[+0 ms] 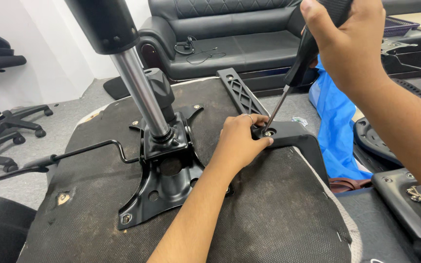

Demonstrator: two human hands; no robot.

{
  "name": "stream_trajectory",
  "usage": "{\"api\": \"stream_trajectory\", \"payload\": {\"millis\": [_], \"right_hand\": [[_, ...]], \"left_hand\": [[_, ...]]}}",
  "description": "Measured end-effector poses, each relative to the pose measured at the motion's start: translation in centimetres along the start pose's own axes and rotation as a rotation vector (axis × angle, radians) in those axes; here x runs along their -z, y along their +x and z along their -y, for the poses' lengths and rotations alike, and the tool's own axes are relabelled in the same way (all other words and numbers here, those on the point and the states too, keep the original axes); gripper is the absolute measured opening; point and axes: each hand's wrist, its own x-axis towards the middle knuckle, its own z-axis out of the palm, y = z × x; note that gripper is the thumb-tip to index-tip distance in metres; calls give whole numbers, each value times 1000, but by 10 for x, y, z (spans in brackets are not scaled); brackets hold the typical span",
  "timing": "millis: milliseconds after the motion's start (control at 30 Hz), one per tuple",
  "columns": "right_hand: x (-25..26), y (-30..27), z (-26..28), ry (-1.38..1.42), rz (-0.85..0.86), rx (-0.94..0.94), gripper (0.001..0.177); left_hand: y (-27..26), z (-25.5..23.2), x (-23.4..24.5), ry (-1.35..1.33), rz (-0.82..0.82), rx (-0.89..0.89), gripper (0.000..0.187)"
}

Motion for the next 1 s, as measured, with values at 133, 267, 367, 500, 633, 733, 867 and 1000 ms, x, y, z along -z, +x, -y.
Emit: {"api": "stream_trajectory", "payload": {"millis": [133, 267, 367, 500, 633, 733, 867, 1000], "right_hand": [[-2, -2, -6, -6, -32, -56, 23], [-1, -1, -13, -117, -34, 47, 20], [2, -3, -17, -213, -43, 129, 19], [2, -7, -26, -242, -52, 124, 26], [-2, -11, -37, -408, -104, 375, 24], [-3, -14, -42, -496, -132, 397, 27], [-5, -13, -41, -541, -143, 404, 26], [-6, -9, -33, -361, -97, 322, 23]], "left_hand": [[-4, 1, -7, -40, -54, -57, 46], [-5, -3, -15, -45, -85, -88, 42], [-6, -3, -13, -51, -58, -68, 39], [-6, -3, -12, -53, -31, -32, 38], [-5, -1, -12, -60, -32, -36, 36], [-6, 0, -14, -72, -28, -26, 32], [-6, 3, -16, -101, -6, -18, 28], [-3, 5, -19, -95, -48, -55, 22]]}}
